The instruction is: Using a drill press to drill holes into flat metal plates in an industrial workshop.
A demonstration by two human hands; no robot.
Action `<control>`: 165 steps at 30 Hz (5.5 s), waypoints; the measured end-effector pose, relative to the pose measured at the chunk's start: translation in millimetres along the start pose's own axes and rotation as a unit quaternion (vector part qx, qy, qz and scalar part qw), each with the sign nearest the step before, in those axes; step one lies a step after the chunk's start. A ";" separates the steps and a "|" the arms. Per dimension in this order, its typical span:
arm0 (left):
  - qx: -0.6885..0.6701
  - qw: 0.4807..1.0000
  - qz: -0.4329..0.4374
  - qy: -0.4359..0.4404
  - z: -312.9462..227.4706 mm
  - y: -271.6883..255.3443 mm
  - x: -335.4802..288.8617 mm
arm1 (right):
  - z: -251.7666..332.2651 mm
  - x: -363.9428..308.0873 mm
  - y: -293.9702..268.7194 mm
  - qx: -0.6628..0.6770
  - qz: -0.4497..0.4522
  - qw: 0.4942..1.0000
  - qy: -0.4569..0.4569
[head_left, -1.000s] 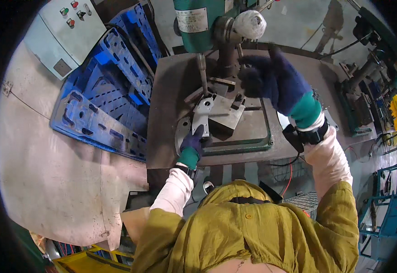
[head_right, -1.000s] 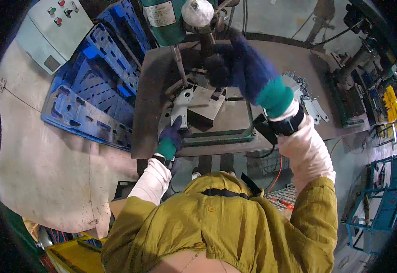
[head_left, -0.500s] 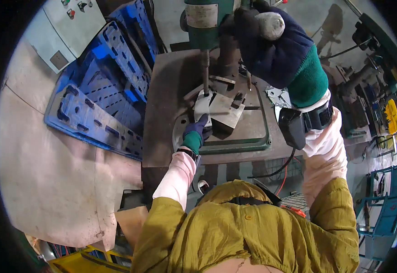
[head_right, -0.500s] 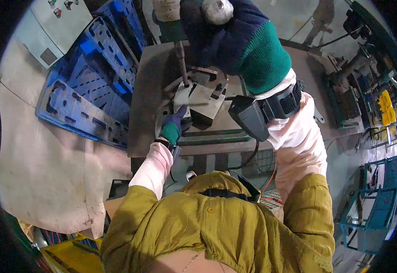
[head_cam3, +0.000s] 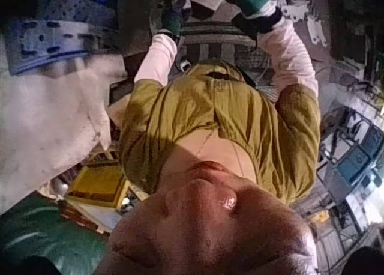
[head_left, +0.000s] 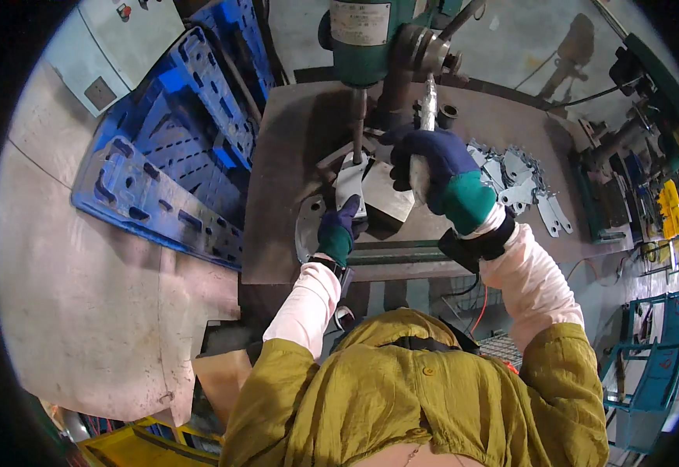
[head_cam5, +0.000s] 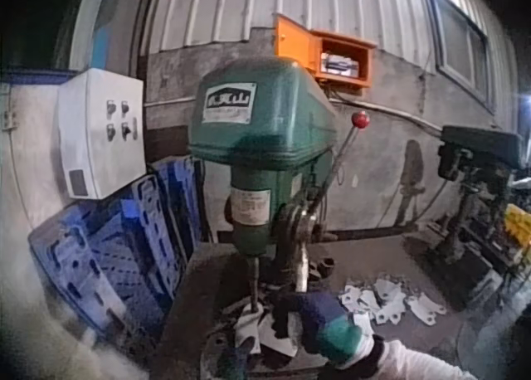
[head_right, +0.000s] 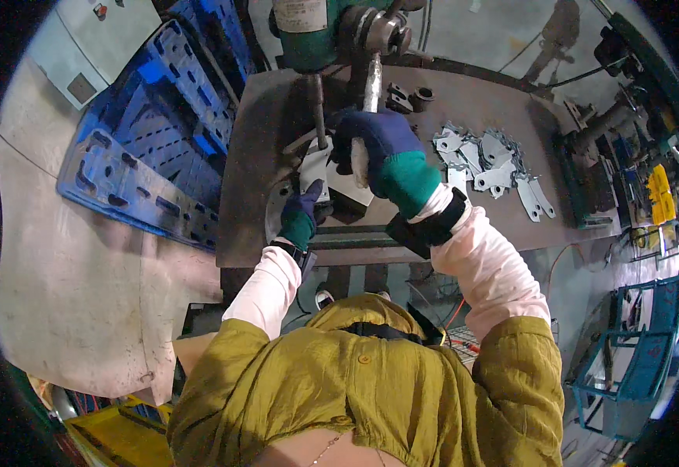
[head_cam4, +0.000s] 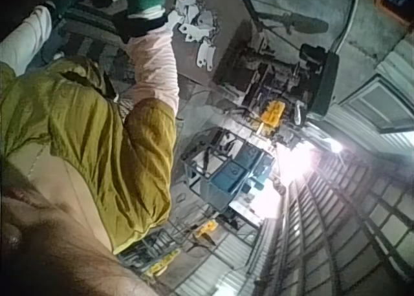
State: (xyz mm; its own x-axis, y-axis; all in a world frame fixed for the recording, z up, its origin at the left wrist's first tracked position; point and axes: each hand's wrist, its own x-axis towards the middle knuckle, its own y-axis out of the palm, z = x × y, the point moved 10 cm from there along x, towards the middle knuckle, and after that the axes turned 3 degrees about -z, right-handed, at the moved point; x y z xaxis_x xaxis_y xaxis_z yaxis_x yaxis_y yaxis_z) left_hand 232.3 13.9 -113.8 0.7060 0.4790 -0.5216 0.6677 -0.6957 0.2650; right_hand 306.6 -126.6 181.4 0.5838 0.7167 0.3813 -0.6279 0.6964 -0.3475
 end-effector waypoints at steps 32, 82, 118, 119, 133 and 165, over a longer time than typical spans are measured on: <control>0.255 0.960 -0.073 0.089 -6.0 -20.4 9.7 | -98.8 6.9 -66.9 -0.310 -0.325 0.881 0.150; 0.127 0.988 -0.091 0.009 -19.4 -13.5 -17.5 | -94.4 -6.3 -18.0 0.044 -0.083 0.983 0.155; 0.425 0.759 -0.457 0.186 44.6 -164.4 -42.2 | -230.3 -225.6 -149.7 0.401 -0.271 0.791 0.376; 0.477 0.736 -0.437 0.200 41.7 -162.3 -38.6 | -235.6 -236.5 -154.8 0.346 -0.297 0.795 0.400; 0.571 0.711 -0.365 0.189 15.2 -132.4 -18.4 | -276.2 -289.5 -221.3 -0.464 -0.158 0.775 0.399; 0.225 0.899 0.357 0.116 19.5 115.3 -116.7 | -7.9 -163.6 -90.5 -0.458 0.077 0.873 -0.151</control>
State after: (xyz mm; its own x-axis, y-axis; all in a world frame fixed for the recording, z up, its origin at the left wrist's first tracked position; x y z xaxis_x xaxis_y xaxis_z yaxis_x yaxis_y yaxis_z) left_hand 222.4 -132.6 -38.2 0.9817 -0.1133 -0.1529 -0.1015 -0.9914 0.0827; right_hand 272.0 -306.6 143.7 0.2798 0.8580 0.4308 0.0679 0.4299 -0.9003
